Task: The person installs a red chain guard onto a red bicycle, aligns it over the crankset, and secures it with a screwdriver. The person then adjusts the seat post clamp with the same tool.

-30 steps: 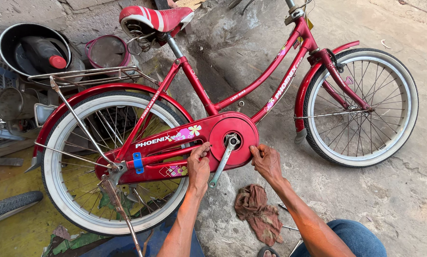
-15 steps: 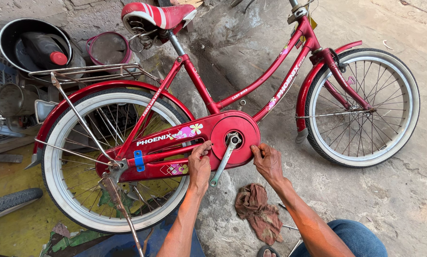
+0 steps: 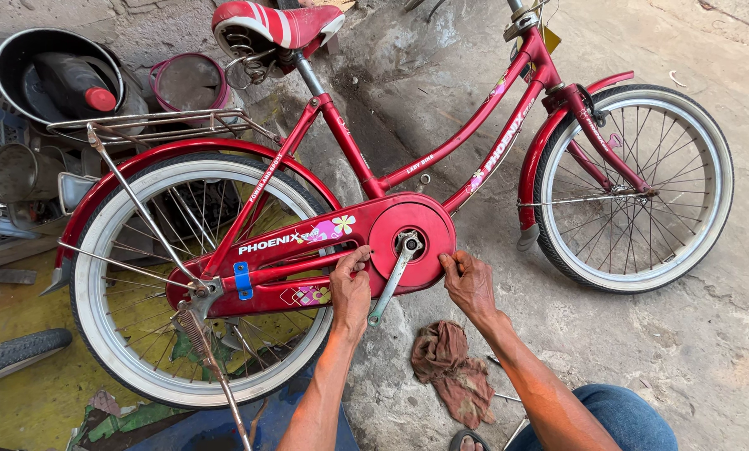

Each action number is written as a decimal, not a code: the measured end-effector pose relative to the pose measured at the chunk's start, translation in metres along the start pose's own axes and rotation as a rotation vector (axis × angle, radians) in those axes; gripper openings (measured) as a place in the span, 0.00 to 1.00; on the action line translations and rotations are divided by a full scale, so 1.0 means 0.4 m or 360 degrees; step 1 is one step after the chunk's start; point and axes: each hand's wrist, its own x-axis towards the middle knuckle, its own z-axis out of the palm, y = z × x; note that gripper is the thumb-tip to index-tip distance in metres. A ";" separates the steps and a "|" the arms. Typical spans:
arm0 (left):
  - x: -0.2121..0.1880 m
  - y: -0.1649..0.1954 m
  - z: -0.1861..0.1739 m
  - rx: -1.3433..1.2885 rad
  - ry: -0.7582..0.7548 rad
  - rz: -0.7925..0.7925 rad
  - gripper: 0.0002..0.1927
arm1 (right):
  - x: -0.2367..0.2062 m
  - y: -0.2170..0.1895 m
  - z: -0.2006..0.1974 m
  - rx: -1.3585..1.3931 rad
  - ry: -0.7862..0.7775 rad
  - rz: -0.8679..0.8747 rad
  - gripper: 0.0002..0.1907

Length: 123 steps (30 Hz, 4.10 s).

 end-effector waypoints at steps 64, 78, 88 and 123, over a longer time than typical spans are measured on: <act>0.038 0.031 0.052 0.0408 0.0445 -0.0108 0.08 | -0.004 -0.016 -0.003 0.0000 0.0009 0.0051 0.22; 0.029 0.023 0.056 0.0271 0.0503 -0.0072 0.09 | 0.004 0.007 0.007 0.0104 -0.0027 0.0146 0.25; 0.032 0.022 0.045 0.0388 0.0490 -0.0008 0.10 | -0.007 -0.014 0.016 0.0122 0.0107 0.0171 0.23; 0.049 -0.023 -0.048 0.0281 -0.0019 0.0243 0.26 | -0.041 -0.012 0.059 0.0533 0.0109 0.0499 0.21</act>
